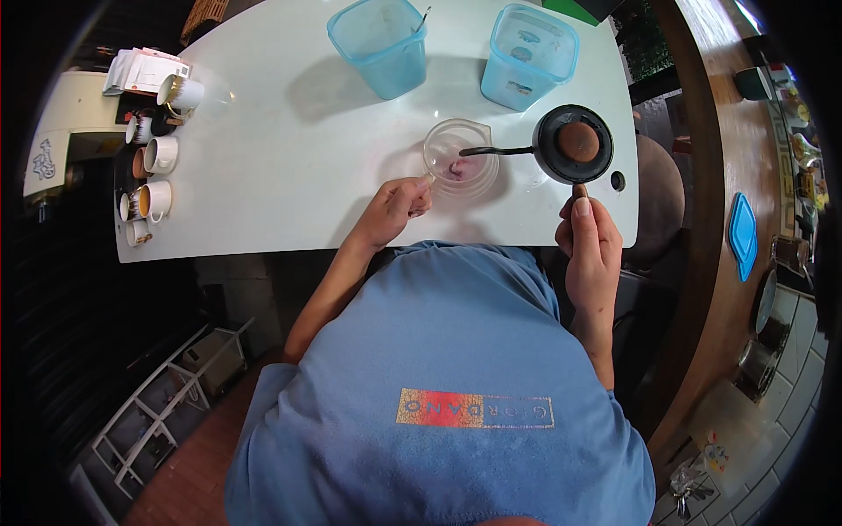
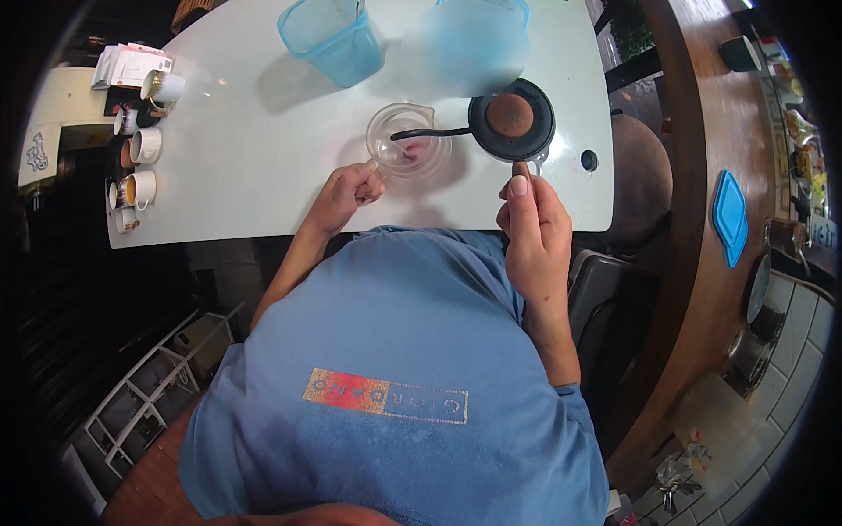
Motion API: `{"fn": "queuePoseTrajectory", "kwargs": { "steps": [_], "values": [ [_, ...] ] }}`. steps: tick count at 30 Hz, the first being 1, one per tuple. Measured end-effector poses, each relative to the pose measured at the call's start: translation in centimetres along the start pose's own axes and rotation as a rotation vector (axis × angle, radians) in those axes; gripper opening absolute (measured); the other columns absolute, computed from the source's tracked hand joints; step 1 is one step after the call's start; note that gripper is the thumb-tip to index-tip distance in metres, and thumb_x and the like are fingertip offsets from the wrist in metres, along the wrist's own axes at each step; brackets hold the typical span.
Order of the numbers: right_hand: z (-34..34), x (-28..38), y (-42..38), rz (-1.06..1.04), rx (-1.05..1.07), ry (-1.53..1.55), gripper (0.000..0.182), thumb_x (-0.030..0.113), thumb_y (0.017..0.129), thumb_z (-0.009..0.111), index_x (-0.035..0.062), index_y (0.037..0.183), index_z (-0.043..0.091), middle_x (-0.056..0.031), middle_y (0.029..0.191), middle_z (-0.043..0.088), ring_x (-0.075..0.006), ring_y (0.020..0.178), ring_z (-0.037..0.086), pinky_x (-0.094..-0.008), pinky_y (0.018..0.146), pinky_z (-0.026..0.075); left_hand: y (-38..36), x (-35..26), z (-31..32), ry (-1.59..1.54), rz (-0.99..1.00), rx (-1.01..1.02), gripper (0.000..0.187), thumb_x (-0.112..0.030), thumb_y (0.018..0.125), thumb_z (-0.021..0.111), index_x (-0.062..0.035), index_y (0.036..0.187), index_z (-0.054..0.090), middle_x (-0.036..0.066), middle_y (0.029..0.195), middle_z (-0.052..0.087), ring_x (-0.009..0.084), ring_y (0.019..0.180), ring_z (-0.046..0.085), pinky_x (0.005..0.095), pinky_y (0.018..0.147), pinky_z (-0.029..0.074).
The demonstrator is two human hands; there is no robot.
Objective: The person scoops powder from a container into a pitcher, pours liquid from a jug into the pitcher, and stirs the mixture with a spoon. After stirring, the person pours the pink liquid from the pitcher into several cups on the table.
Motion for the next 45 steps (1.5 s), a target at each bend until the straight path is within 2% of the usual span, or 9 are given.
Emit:
{"fn": "queuePoseTrajectory", "kwargs": {
  "steps": [11, 19, 22, 28, 35, 37, 40, 42, 45],
  "values": [
    [-0.3, 0.0, -0.4, 0.007, -0.003, -0.005, 0.034, 0.029, 0.097, 0.044, -0.0002, 0.081, 0.053, 0.0018, 0.059, 0.044, -0.0040, 0.053, 0.036, -0.0200, 0.049, 0.028, -0.7, 0.4, 0.1, -0.067, 0.052, 0.060, 0.039, -0.023, 0.094, 0.042, -0.0066, 0.059, 0.035, -0.003, 0.057, 0.031, 0.0075, 0.056, 0.028, 0.0250, 0.053, 0.026],
    [-0.5, -0.2, -1.0, 0.003, 0.003, -0.024, 0.034, 0.029, 0.097, 0.043, 0.0003, 0.081, 0.053, 0.0020, 0.059, 0.044, -0.0040, 0.053, 0.037, -0.0198, 0.048, 0.028, -2.5, -0.8, -0.2, 0.249, 0.085, -0.072, 0.038, -0.029, 0.089, 0.042, -0.0053, 0.059, 0.039, -0.002, 0.059, 0.036, 0.0077, 0.057, 0.029, 0.0253, 0.055, 0.026],
    [-0.6, -0.1, -1.2, 0.009, 0.003, -0.021, 0.035, 0.029, 0.097, 0.043, 0.0003, 0.081, 0.053, 0.0015, 0.059, 0.045, -0.0041, 0.053, 0.037, -0.0199, 0.049, 0.029, -2.4, -0.2, -1.1, 0.206, 0.070, -0.103, 0.039, -0.029, 0.089, 0.041, -0.0047, 0.060, 0.040, -0.001, 0.059, 0.038, 0.0079, 0.057, 0.029, 0.0253, 0.055, 0.026],
    [-0.4, 0.1, -1.7, 0.006, -0.002, -0.033, 0.035, 0.030, 0.097, 0.043, 0.0003, 0.081, 0.054, 0.0009, 0.059, 0.046, -0.0043, 0.054, 0.038, -0.0202, 0.049, 0.029, -1.4, 0.7, -0.9, 0.044, 0.073, -0.028, 0.039, -0.024, 0.093, 0.044, -0.0036, 0.060, 0.038, -0.002, 0.058, 0.034, 0.0078, 0.057, 0.029, 0.0259, 0.054, 0.027],
    [-0.6, -0.4, -1.7, 0.006, -0.033, -0.019, 0.036, 0.030, 0.097, 0.044, 0.0003, 0.081, 0.054, 0.0010, 0.058, 0.046, -0.0041, 0.053, 0.038, -0.0202, 0.049, 0.029, -2.4, 0.2, -0.1, 0.078, 0.100, 0.021, 0.040, -0.024, 0.094, 0.044, -0.0028, 0.061, 0.038, -0.003, 0.059, 0.033, 0.0078, 0.057, 0.028, 0.0253, 0.054, 0.027],
    [-0.7, -0.5, -1.7, 0.001, -0.035, -0.026, 0.036, 0.031, 0.097, 0.044, 0.0003, 0.081, 0.054, 0.0011, 0.058, 0.046, -0.0040, 0.053, 0.038, -0.0201, 0.049, 0.029, -3.0, -0.5, -0.1, 0.195, 0.063, -0.061, 0.040, -0.028, 0.091, 0.040, -0.0059, 0.057, 0.035, -0.002, 0.057, 0.033, 0.0086, 0.056, 0.028, 0.0262, 0.053, 0.025],
    [-0.7, -0.4, -1.7, 0.015, -0.021, -0.007, 0.031, 0.027, 0.097, 0.043, 0.0009, 0.084, 0.052, 0.0029, 0.062, 0.040, -0.0032, 0.055, 0.031, -0.0188, 0.050, 0.023, -3.2, -0.7, -0.9, 0.146, 0.073, -0.061, 0.041, -0.024, 0.094, 0.045, -0.0038, 0.060, 0.035, -0.003, 0.058, 0.031, 0.0077, 0.057, 0.026, 0.0255, 0.053, 0.026],
    [-0.6, -0.4, -1.7, 0.001, -0.033, -0.020, 0.036, 0.031, 0.096, 0.044, 0.0006, 0.080, 0.054, 0.0009, 0.058, 0.046, -0.0041, 0.052, 0.038, -0.0201, 0.048, 0.030, -3.1, -1.1, -0.8, 0.148, 0.060, -0.081, 0.041, -0.023, 0.093, 0.045, -0.0039, 0.060, 0.034, -0.003, 0.058, 0.031, 0.0076, 0.057, 0.026, 0.0256, 0.053, 0.025],
    [-0.6, -0.5, -1.6, -0.007, -0.023, -0.023, 0.036, 0.032, 0.097, 0.044, 0.0006, 0.081, 0.054, 0.0010, 0.058, 0.046, -0.0042, 0.051, 0.038, -0.0203, 0.048, 0.030, -3.1, -1.2, -0.7, 0.151, 0.057, -0.122, 0.040, -0.022, 0.093, 0.045, -0.0043, 0.059, 0.033, -0.003, 0.057, 0.031, 0.0075, 0.056, 0.026, 0.0257, 0.053, 0.025]
  ]
}}
Point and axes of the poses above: each hand's wrist, its own y-axis towards the middle knuckle, its own z-axis out of the palm, x = y × z, the point moved 1 cm from there along y, towards the middle knuckle
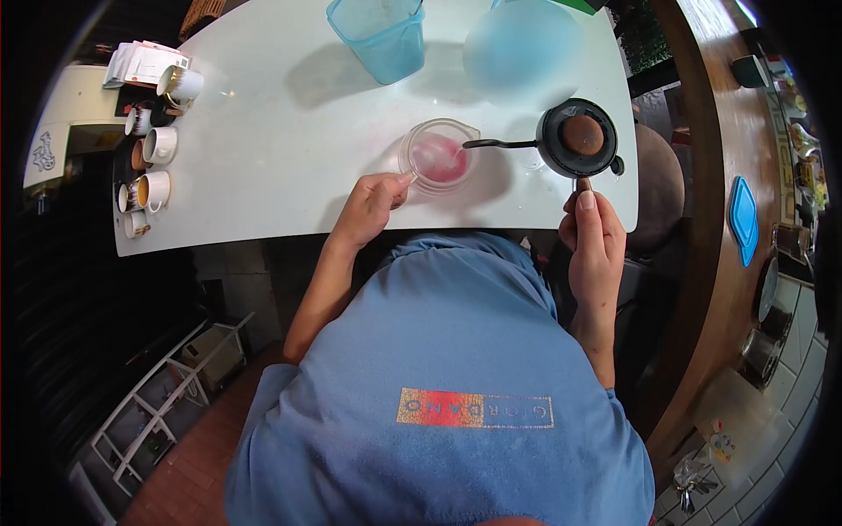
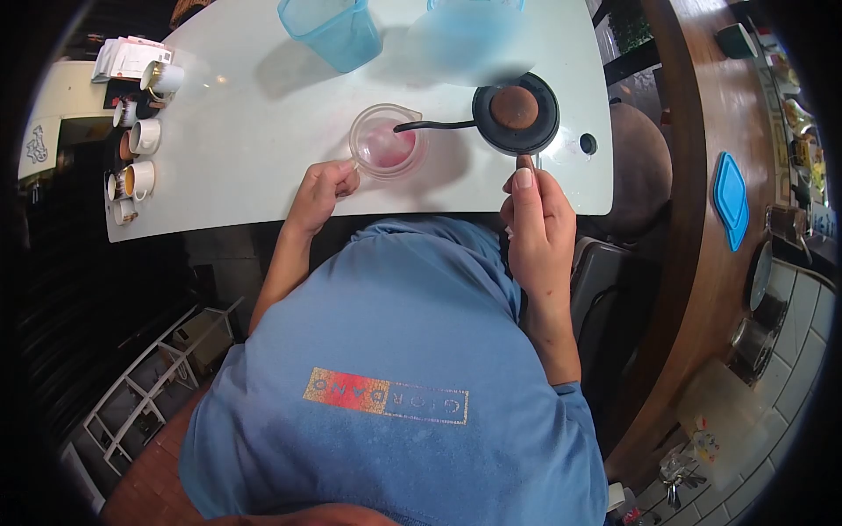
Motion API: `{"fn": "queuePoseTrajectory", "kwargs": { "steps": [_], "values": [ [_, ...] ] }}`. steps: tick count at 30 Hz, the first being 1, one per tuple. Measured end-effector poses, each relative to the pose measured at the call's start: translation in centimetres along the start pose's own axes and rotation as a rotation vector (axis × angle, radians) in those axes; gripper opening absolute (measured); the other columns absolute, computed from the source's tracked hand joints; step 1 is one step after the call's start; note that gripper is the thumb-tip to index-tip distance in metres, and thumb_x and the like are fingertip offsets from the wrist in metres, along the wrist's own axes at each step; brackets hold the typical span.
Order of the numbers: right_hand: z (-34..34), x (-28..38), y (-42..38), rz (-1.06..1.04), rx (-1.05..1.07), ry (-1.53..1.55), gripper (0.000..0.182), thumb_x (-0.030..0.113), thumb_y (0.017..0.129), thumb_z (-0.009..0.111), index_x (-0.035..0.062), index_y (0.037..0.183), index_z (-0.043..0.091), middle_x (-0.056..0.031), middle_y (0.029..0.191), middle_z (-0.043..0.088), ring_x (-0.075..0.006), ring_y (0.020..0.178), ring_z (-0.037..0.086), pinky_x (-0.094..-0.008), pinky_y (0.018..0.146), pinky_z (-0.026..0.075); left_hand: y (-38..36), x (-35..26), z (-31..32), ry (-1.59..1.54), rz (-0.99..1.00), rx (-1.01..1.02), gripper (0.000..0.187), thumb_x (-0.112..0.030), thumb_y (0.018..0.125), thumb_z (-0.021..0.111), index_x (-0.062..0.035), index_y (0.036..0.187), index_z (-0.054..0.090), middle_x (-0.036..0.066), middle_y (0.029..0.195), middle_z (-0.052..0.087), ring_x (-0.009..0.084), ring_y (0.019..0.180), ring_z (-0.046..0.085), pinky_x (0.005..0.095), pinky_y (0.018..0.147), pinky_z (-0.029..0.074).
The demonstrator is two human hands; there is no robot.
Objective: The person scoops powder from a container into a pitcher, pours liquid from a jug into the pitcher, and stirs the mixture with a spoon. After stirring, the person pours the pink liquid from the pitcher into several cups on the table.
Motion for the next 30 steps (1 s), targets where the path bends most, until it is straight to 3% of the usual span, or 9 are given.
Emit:
{"fn": "queuePoseTrajectory", "kwargs": {
  "steps": [10, 12, 15, 20, 22, 30],
  "values": [
    [0.2, 0.0, 0.4, -0.005, -0.004, -0.012, 0.036, 0.031, 0.097, 0.044, 0.0002, 0.081, 0.054, 0.0008, 0.059, 0.046, -0.0044, 0.053, 0.039, -0.0201, 0.049, 0.030, -0.8, 0.2, -1.2, 0.001, -0.016, 0.021, 0.039, -0.022, 0.092, 0.045, -0.0052, 0.058, 0.035, -0.004, 0.056, 0.031, 0.0071, 0.055, 0.026, 0.0260, 0.051, 0.024],
    [0.3, -0.1, 0.5, -0.018, -0.006, 0.005, 0.030, 0.025, 0.097, 0.043, 0.0001, 0.084, 0.053, 0.0030, 0.060, 0.040, -0.0029, 0.054, 0.031, -0.0191, 0.049, 0.022, -0.8, 0.2, -1.0, 0.034, -0.041, 0.033, 0.040, -0.024, 0.092, 0.043, -0.0067, 0.057, 0.033, -0.003, 0.056, 0.031, 0.0076, 0.054, 0.026, 0.0260, 0.051, 0.024],
    [0.4, 0.4, 0.6, 0.000, 0.015, 0.013, 0.035, 0.030, 0.097, 0.044, -0.0005, 0.081, 0.053, 0.0012, 0.059, 0.045, -0.0045, 0.053, 0.037, -0.0203, 0.049, 0.029, -0.7, 0.3, 0.0, 0.044, -0.075, 0.056, 0.041, -0.027, 0.091, 0.041, -0.0082, 0.056, 0.031, -0.003, 0.056, 0.032, 0.0081, 0.054, 0.027, 0.0258, 0.052, 0.024],
    [0.8, 0.2, 0.7, -0.021, 0.035, 0.015, 0.036, 0.030, 0.097, 0.044, -0.0015, 0.082, 0.054, 0.0014, 0.059, 0.044, -0.0042, 0.054, 0.036, -0.0203, 0.050, 0.028, 0.1, 2.0, 1.1, -0.067, -0.090, 0.129, 0.041, -0.027, 0.091, 0.042, -0.0076, 0.056, 0.032, -0.002, 0.056, 0.033, 0.0080, 0.055, 0.027, 0.0251, 0.052, 0.025],
    [0.8, 0.3, 0.6, -0.022, 0.037, 0.019, 0.036, 0.030, 0.097, 0.044, -0.0017, 0.082, 0.054, 0.0015, 0.059, 0.044, -0.0041, 0.054, 0.036, -0.0203, 0.050, 0.028, 0.3, 2.5, 1.4, -0.139, -0.018, 0.120, 0.040, -0.021, 0.094, 0.045, -0.0056, 0.059, 0.035, -0.004, 0.057, 0.032, 0.0061, 0.055, 0.027, 0.0242, 0.051, 0.025],
    [0.8, 0.3, 0.2, 0.001, 0.058, 0.005, 0.035, 0.029, 0.097, 0.044, -0.0015, 0.082, 0.054, 0.0015, 0.058, 0.044, -0.0042, 0.054, 0.036, -0.0203, 0.049, 0.027, 0.2, 1.4, -0.1, -0.070, 0.061, -0.002, 0.040, -0.023, 0.094, 0.045, -0.0031, 0.060, 0.038, -0.003, 0.057, 0.034, 0.0076, 0.056, 0.029, 0.0245, 0.052, 0.027]
  ]
}}
Point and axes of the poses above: each hand's wrist, its own y-axis towards the middle knuckle, its own z-axis out of the palm, x = y × z, the point moved 1 cm from there along y, towards the middle knuckle
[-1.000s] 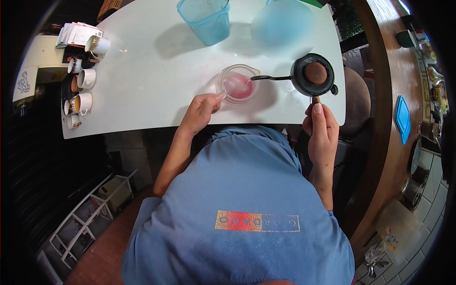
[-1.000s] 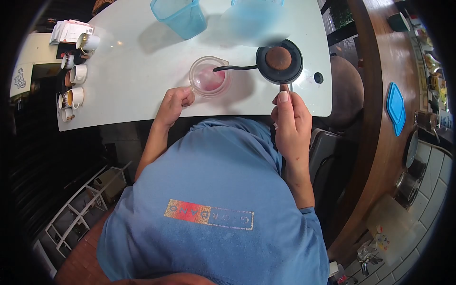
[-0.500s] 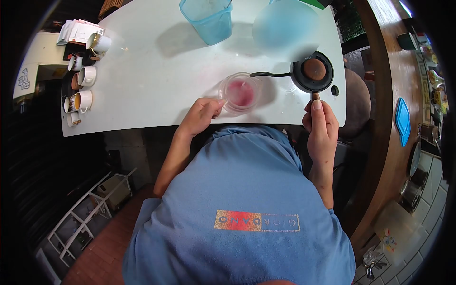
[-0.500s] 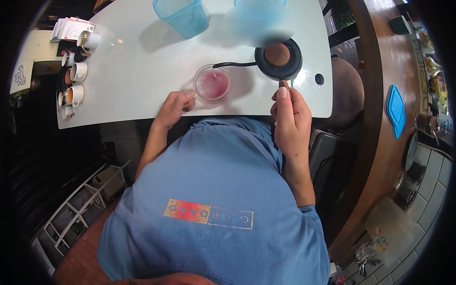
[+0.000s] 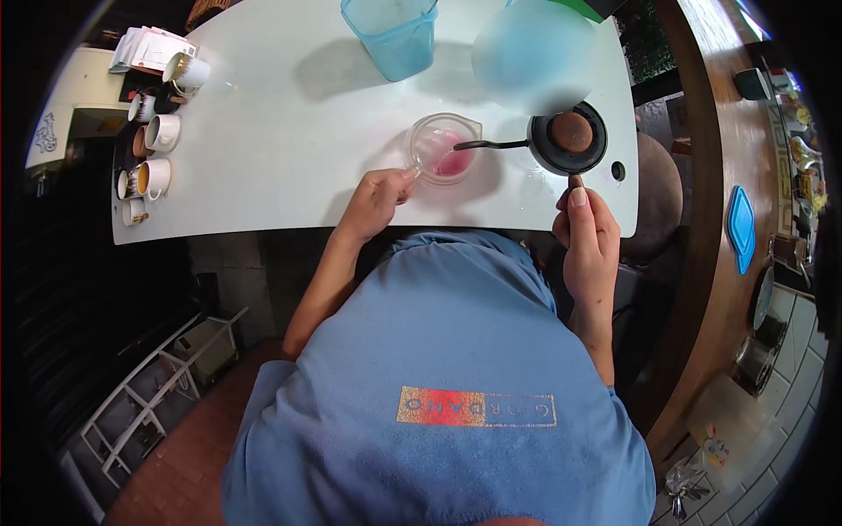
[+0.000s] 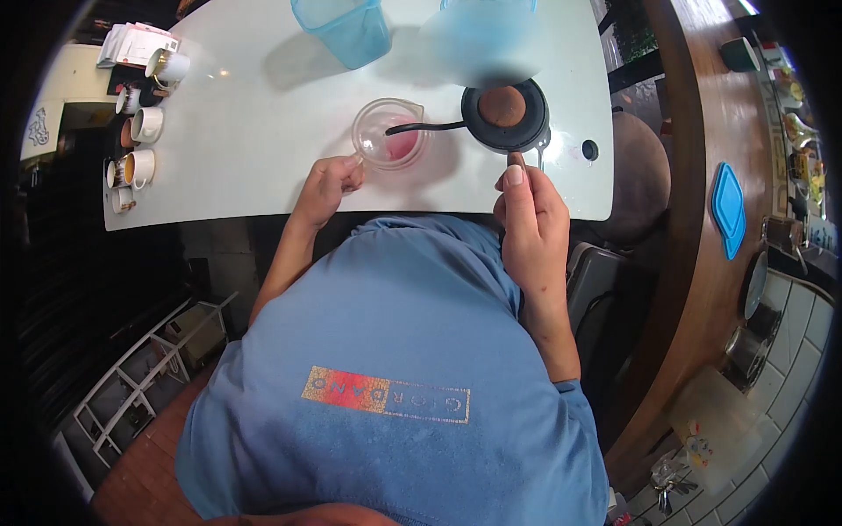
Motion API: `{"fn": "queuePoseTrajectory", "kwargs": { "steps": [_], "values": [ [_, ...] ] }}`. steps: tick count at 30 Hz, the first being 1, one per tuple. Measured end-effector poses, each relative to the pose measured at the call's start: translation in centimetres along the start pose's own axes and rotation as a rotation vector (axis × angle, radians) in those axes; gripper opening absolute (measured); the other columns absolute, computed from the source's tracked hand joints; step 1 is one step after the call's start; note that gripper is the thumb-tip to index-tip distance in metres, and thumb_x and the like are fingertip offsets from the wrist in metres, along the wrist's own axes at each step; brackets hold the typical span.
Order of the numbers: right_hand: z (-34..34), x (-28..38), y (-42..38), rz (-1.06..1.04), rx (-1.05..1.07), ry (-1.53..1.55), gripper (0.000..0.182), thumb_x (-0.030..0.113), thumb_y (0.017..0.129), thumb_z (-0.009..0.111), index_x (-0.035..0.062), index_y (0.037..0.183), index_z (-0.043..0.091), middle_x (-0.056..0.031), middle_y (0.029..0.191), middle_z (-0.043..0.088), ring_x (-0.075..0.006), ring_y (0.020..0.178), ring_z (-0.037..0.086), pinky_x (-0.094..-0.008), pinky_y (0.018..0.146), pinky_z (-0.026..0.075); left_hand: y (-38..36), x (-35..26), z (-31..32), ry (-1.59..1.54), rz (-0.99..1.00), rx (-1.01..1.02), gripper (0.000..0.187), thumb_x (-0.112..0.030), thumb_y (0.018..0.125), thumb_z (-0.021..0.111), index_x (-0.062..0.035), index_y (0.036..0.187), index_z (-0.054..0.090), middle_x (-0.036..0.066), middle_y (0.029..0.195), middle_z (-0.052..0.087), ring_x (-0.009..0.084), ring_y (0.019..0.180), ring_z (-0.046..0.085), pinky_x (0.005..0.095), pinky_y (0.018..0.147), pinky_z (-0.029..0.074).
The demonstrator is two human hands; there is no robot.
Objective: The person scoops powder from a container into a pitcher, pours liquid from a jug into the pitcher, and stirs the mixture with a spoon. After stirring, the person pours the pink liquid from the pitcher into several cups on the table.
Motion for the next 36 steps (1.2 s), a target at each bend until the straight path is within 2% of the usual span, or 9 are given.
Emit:
{"fn": "queuePoseTrajectory", "kwargs": {
  "steps": [8, 14, 16, 20, 22, 24, 26, 28, 36],
  "values": [
    [-0.2, 0.3, 0.2, -0.007, -0.017, -0.023, 0.035, 0.029, 0.097, 0.044, -0.0009, 0.082, 0.054, 0.0012, 0.059, 0.045, -0.0042, 0.054, 0.036, -0.0203, 0.049, 0.028, -1.5, -1.1, -0.7, 0.205, -0.055, 0.011, 0.043, -0.029, 0.092, 0.042, -0.0053, 0.057, 0.036, -0.002, 0.057, 0.033, 0.0081, 0.056, 0.028, 0.0257, 0.053, 0.025],
    [0.2, 0.5, 0.3, -0.024, -0.014, -0.028, 0.035, 0.029, 0.096, 0.045, -0.0011, 0.082, 0.054, 0.0008, 0.060, 0.046, -0.0043, 0.054, 0.037, -0.0202, 0.050, 0.029, -0.9, 0.1, 1.4, 0.099, -0.073, 0.033, 0.043, -0.027, 0.093, 0.042, -0.0054, 0.057, 0.036, -0.003, 0.056, 0.033, 0.0075, 0.055, 0.028, 0.0251, 0.052, 0.025],
    [0.3, 0.6, 0.2, -0.032, -0.009, -0.027, 0.035, 0.029, 0.096, 0.045, -0.0012, 0.082, 0.054, 0.0007, 0.060, 0.046, -0.0042, 0.055, 0.038, -0.0201, 0.050, 0.029, -0.6, 0.2, 1.8, -0.008, -0.065, -0.019, 0.044, -0.027, 0.093, 0.042, -0.0056, 0.056, 0.036, -0.002, 0.056, 0.033, 0.0074, 0.054, 0.029, 0.0252, 0.051, 0.025],
    [0.2, 0.4, 0.0, -0.026, 0.005, -0.037, 0.035, 0.030, 0.096, 0.045, -0.0013, 0.082, 0.054, 0.0007, 0.060, 0.046, -0.0041, 0.054, 0.038, -0.0199, 0.049, 0.029, -0.7, 0.0, 0.9, -0.024, 0.009, -0.068, 0.044, -0.028, 0.094, 0.042, -0.0060, 0.056, 0.036, -0.002, 0.055, 0.033, 0.0075, 0.054, 0.029, 0.0255, 0.051, 0.026],
    [0.0, 0.5, 0.0, -0.035, 0.008, -0.037, 0.036, 0.030, 0.096, 0.045, -0.0011, 0.082, 0.054, 0.0007, 0.060, 0.046, -0.0039, 0.053, 0.038, -0.0198, 0.048, 0.029, -1.0, -0.5, 0.1, 0.114, 0.026, -0.097, 0.041, -0.024, 0.095, 0.044, -0.0030, 0.061, 0.041, -0.004, 0.058, 0.034, 0.0057, 0.056, 0.029, 0.0241, 0.051, 0.028],
    [-0.2, 0.9, 0.0, 0.034, -0.012, -0.040, 0.036, 0.031, 0.096, 0.044, -0.0007, 0.082, 0.054, 0.0007, 0.059, 0.046, -0.0033, 0.050, 0.037, -0.0197, 0.045, 0.028, -1.5, -0.8, -0.3, 0.171, 0.029, -0.116, 0.042, -0.025, 0.095, 0.045, -0.0023, 0.061, 0.041, -0.004, 0.058, 0.034, 0.0056, 0.056, 0.030, 0.0241, 0.051, 0.028],
    [-0.2, 0.8, 0.1, 0.005, -0.028, -0.051, 0.037, 0.031, 0.096, 0.044, -0.0004, 0.081, 0.054, 0.0005, 0.059, 0.046, -0.0029, 0.048, 0.036, -0.0196, 0.042, 0.027, -1.9, -1.6, -0.2, 0.228, 0.032, -0.133, 0.042, -0.026, 0.095, 0.047, -0.0015, 0.061, 0.042, -0.004, 0.057, 0.034, 0.0055, 0.056, 0.030, 0.0241, 0.050, 0.028],
    [-0.4, 0.7, 0.2, -0.022, -0.049, -0.085, 0.037, 0.031, 0.096, 0.044, -0.0008, 0.080, 0.054, 0.0004, 0.059, 0.046, -0.0039, 0.050, 0.037, -0.0201, 0.045, 0.028, -2.5, -2.8, 0.2, 0.297, -0.048, -0.145, 0.042, -0.026, 0.094, 0.046, -0.0029, 0.059, 0.040, -0.004, 0.057, 0.034, 0.0060, 0.056, 0.030, 0.0248, 0.051, 0.027],
    [0.0, 0.7, 0.2, -0.029, -0.055, -0.069, 0.036, 0.029, 0.096, 0.044, -0.0013, 0.079, 0.054, -0.0001, 0.059, 0.045, -0.0057, 0.056, 0.039, -0.0212, 0.052, 0.030, -3.6, -3.6, 1.0, 0.308, -0.086, -0.121, 0.038, -0.023, 0.094, 0.050, 0.0002, 0.065, 0.048, -0.006, 0.058, 0.037, 0.0042, 0.057, 0.031, 0.0234, 0.050, 0.027]
  ]
}}
Point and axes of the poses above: each hand's wrist, its own y-axis towards the middle knuckle, its own z-axis out of the palm, x = y × z, the point moved 1 cm from there along y, towards the middle knuckle
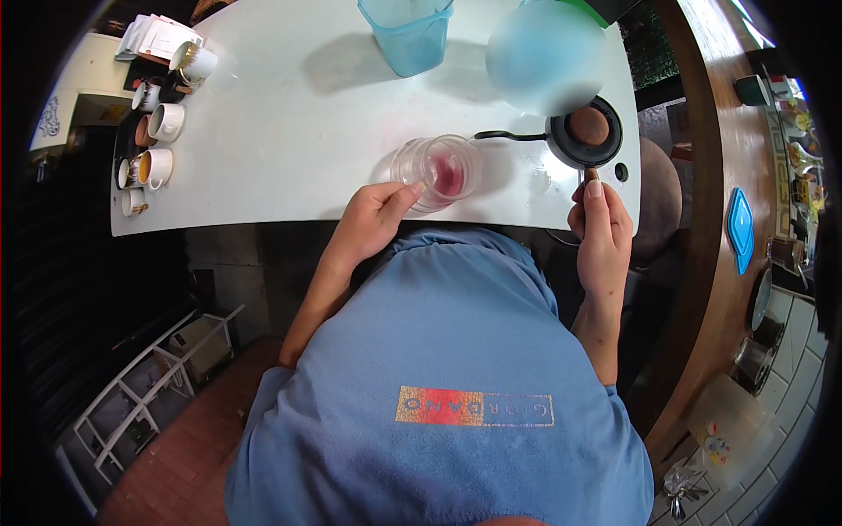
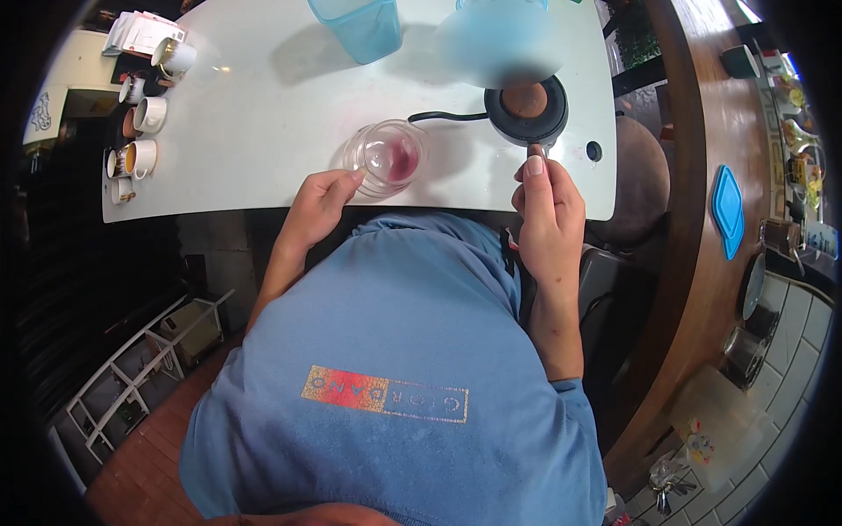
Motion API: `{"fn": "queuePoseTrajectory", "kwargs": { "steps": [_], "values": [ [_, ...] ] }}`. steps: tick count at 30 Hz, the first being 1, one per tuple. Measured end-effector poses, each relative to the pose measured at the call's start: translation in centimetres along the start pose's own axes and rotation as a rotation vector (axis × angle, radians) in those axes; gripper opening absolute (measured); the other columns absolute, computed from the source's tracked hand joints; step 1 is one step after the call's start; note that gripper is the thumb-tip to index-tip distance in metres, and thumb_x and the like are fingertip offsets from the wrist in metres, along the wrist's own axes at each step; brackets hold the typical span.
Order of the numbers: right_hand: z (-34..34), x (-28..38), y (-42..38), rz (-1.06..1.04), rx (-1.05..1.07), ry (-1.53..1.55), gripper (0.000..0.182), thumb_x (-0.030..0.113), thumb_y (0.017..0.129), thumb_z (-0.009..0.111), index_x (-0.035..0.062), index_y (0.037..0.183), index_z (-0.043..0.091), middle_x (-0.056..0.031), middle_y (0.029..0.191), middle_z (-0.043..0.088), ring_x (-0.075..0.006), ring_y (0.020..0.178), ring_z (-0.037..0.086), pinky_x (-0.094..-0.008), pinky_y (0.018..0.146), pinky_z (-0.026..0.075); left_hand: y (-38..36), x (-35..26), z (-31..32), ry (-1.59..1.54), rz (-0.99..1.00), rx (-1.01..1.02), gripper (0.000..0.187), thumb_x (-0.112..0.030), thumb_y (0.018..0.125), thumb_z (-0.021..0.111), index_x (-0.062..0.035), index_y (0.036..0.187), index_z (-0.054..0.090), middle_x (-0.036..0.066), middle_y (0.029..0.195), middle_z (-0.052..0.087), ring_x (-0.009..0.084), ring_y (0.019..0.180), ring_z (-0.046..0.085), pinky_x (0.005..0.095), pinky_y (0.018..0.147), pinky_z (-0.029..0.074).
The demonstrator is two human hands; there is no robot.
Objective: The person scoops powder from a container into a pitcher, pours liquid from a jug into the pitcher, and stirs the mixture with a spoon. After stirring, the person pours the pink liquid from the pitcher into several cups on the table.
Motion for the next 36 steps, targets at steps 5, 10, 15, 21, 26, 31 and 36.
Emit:
{"fn": "queuePoseTrajectory", "kwargs": {
  "steps": [5, 10, 15, 21, 26, 31, 36],
  "values": [
    [0.1, 0.0, -0.1, 0.000, 0.011, 0.002, 0.035, 0.028, 0.097, 0.044, -0.0014, 0.079, 0.053, 0.0001, 0.059, 0.045, -0.0054, 0.055, 0.038, -0.0210, 0.051, 0.029, -0.1, 0.3, -0.3, -0.013, 0.031, -0.013, 0.038, -0.024, 0.094, 0.049, 0.0007, 0.066, 0.049, -0.006, 0.059, 0.038, 0.0038, 0.058, 0.031, 0.0228, 0.051, 0.027],
    [0.4, 0.2, -0.2, 0.023, 0.036, 0.022, 0.036, 0.029, 0.097, 0.044, -0.0011, 0.079, 0.054, 0.0008, 0.058, 0.045, -0.0040, 0.053, 0.036, -0.0204, 0.048, 0.027, 0.8, 1.9, -0.2, -0.155, 0.026, 0.041, 0.040, -0.023, 0.095, 0.046, -0.0033, 0.061, 0.044, -0.005, 0.058, 0.036, 0.0050, 0.056, 0.030, 0.0235, 0.051, 0.027],
    [0.9, 0.4, -0.3, 0.030, 0.050, 0.040, 0.037, 0.031, 0.096, 0.045, -0.0004, 0.079, 0.054, 0.0011, 0.059, 0.046, -0.0033, 0.053, 0.036, -0.0199, 0.048, 0.027, 2.1, 2.7, 1.2, -0.393, -0.018, 0.087, 0.041, -0.024, 0.095, 0.043, -0.0080, 0.058, 0.036, -0.003, 0.057, 0.031, 0.0072, 0.055, 0.029, 0.0247, 0.051, 0.026],
    [0.8, 0.3, -0.3, 0.015, 0.062, 0.051, 0.037, 0.031, 0.096, 0.045, -0.0005, 0.079, 0.055, 0.0009, 0.060, 0.046, -0.0036, 0.054, 0.037, -0.0200, 0.048, 0.027, 3.1, 3.8, 0.2, -0.444, 0.069, 0.037, 0.042, -0.025, 0.095, 0.037, -0.0092, 0.057, 0.029, -0.001, 0.056, 0.028, 0.0097, 0.054, 0.029, 0.0259, 0.051, 0.024],
    [0.6, 0.1, -0.1, 0.016, 0.050, 0.043, 0.037, 0.030, 0.096, 0.045, -0.0012, 0.080, 0.055, 0.0004, 0.060, 0.046, -0.0041, 0.055, 0.037, -0.0205, 0.049, 0.028, 3.0, 3.8, -0.1, -0.371, 0.072, 0.037, 0.041, -0.023, 0.094, 0.036, -0.0090, 0.057, 0.026, 0.000, 0.055, 0.028, 0.0103, 0.053, 0.028, 0.0262, 0.051, 0.024],
    [0.3, 0.0, 0.1, 0.003, 0.048, 0.055, 0.036, 0.029, 0.097, 0.045, -0.0018, 0.080, 0.054, 0.0004, 0.060, 0.045, -0.0042, 0.055, 0.037, -0.0207, 0.050, 0.028, 2.5, 3.4, 1.6, -0.400, 0.036, 0.110, 0.041, -0.023, 0.093, 0.037, -0.0081, 0.056, 0.027, 0.000, 0.055, 0.031, 0.0096, 0.053, 0.028, 0.0258, 0.051, 0.024],
    [0.0, 0.0, 0.2, 0.013, 0.034, 0.058, 0.036, 0.029, 0.097, 0.045, -0.0017, 0.080, 0.054, 0.0003, 0.060, 0.045, -0.0044, 0.055, 0.037, -0.0205, 0.050, 0.028, 2.5, 4.2, 1.3, -0.357, 0.037, 0.120, 0.043, -0.026, 0.093, 0.040, -0.0077, 0.056, 0.029, 0.000, 0.056, 0.035, 0.0089, 0.053, 0.029, 0.0256, 0.050, 0.025]
  ]
}}
Point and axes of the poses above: each hand's wrist, its own y-axis towards the middle knuckle, its own z-axis out of the palm, x = y × z, the point moved 1 cm from there along y, towards the middle knuckle
